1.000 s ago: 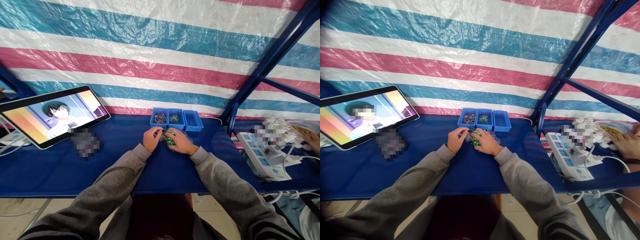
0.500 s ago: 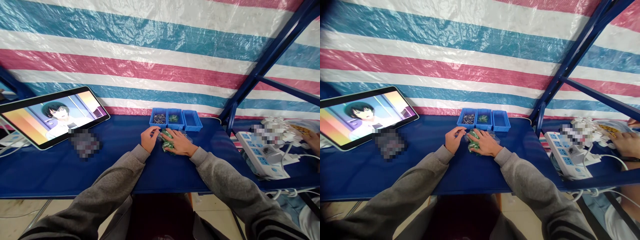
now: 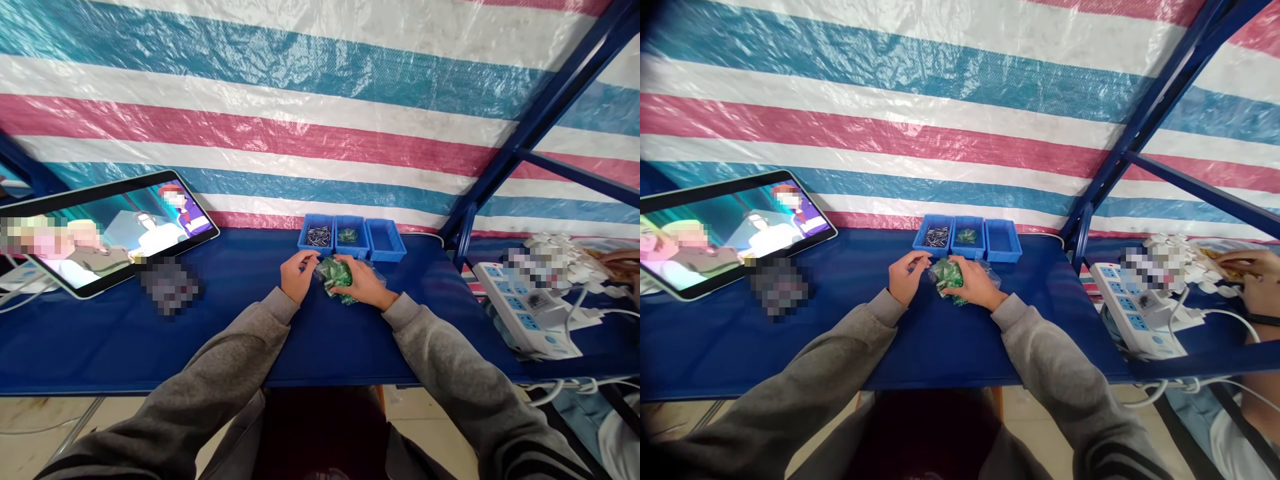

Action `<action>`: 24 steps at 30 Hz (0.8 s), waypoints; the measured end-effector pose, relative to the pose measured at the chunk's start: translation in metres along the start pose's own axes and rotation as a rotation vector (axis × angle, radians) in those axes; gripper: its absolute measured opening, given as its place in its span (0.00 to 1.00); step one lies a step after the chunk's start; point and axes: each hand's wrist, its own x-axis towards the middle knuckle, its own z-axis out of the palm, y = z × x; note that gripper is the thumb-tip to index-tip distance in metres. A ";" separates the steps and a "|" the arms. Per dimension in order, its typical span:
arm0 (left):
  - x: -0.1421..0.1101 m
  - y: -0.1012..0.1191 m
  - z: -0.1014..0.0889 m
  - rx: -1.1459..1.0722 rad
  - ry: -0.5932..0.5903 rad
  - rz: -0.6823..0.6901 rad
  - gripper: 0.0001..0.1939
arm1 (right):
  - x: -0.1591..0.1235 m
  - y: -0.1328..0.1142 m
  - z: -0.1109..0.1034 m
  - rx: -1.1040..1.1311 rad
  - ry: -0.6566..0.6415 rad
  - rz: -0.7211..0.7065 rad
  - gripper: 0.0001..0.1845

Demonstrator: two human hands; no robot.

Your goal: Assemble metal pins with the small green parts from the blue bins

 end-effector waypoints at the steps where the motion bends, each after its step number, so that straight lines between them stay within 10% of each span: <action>1: 0.000 -0.001 0.000 0.000 0.001 0.006 0.12 | 0.000 0.001 0.001 -0.009 0.029 -0.019 0.38; 14: 0.000 -0.005 -0.001 0.140 -0.085 0.160 0.14 | -0.011 -0.001 0.001 -0.366 0.120 -0.096 0.35; 24: -0.019 -0.008 -0.003 0.450 -0.700 0.371 0.35 | -0.031 0.005 0.003 -0.329 0.102 0.056 0.35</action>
